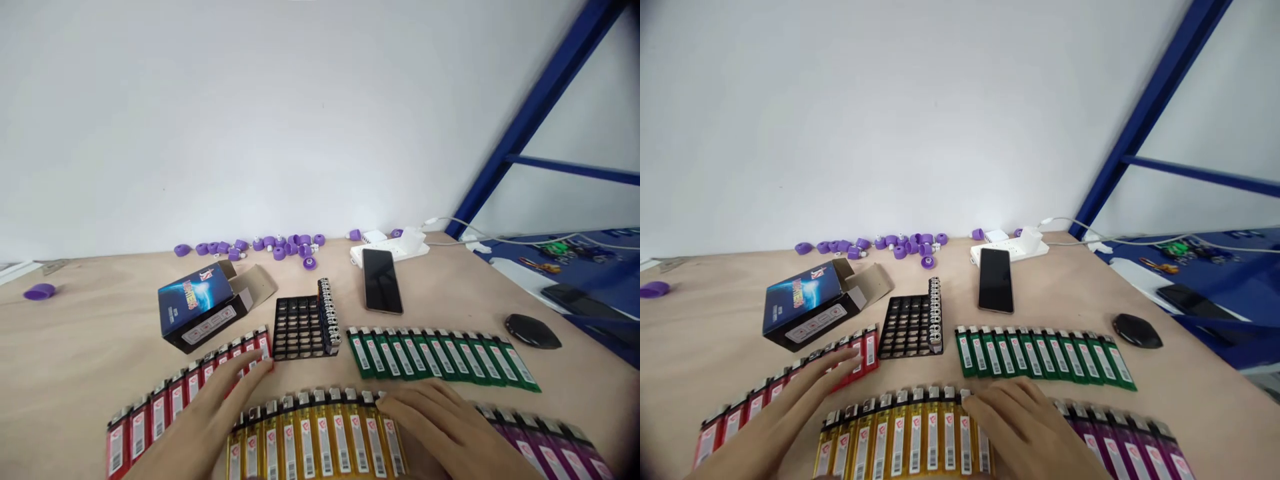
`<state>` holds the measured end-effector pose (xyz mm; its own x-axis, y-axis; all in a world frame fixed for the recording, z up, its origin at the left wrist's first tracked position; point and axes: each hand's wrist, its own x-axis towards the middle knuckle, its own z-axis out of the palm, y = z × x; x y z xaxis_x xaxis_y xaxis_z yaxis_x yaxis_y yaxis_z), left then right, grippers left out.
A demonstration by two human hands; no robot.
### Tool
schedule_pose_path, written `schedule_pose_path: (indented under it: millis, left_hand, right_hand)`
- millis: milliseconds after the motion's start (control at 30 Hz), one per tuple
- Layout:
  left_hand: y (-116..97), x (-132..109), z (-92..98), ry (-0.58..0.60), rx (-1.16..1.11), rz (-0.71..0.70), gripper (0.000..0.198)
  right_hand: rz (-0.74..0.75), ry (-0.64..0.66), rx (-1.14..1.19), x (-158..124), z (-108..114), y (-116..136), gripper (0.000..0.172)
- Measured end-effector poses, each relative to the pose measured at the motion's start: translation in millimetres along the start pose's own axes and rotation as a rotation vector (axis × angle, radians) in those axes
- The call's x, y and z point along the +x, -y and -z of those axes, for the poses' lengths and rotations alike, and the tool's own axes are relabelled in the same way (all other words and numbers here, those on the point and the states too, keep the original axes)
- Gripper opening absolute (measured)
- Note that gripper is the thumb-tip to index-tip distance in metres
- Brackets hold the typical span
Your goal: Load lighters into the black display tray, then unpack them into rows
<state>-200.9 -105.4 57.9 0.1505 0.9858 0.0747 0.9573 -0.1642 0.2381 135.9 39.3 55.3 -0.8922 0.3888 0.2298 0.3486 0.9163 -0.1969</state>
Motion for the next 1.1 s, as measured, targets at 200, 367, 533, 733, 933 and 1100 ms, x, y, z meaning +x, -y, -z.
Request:
schedule_pose_path:
  millis: [200,367,533,733,933,1100]
  left_hand:
    - [-26.7,103.2,6.5,-0.051,-0.301,0.090,0.087]
    - [-25.3,128.8,8.8,-0.014,-0.310,0.058,0.075]
    - [-12.5,108.3,34.3,-0.009,-0.301,0.046,0.060]
    - [-3.3,89.2,86.9,-0.305,-0.298,0.074,0.026]
    - [-10.0,82.5,99.4,-0.432,-0.338,0.044,0.017]
    - [-9.4,83.0,95.8,-0.467,-0.366,0.041,0.021]
  right_hand:
    - [-0.304,0.063,0.109,62.8,32.7,-12.0,0.049]
    - [-0.330,0.220,0.234,109.3,42.0,-19.4,0.072]
    - [-0.303,0.396,0.154,131.7,38.5,-12.9,0.081]
    - [-0.280,0.507,0.104,157.6,29.6,-9.5,0.044]
    - [-0.297,0.482,0.156,160.9,18.3,-8.0,0.024]
    - [-0.319,0.465,0.181,160.6,23.6,-4.0,0.025]
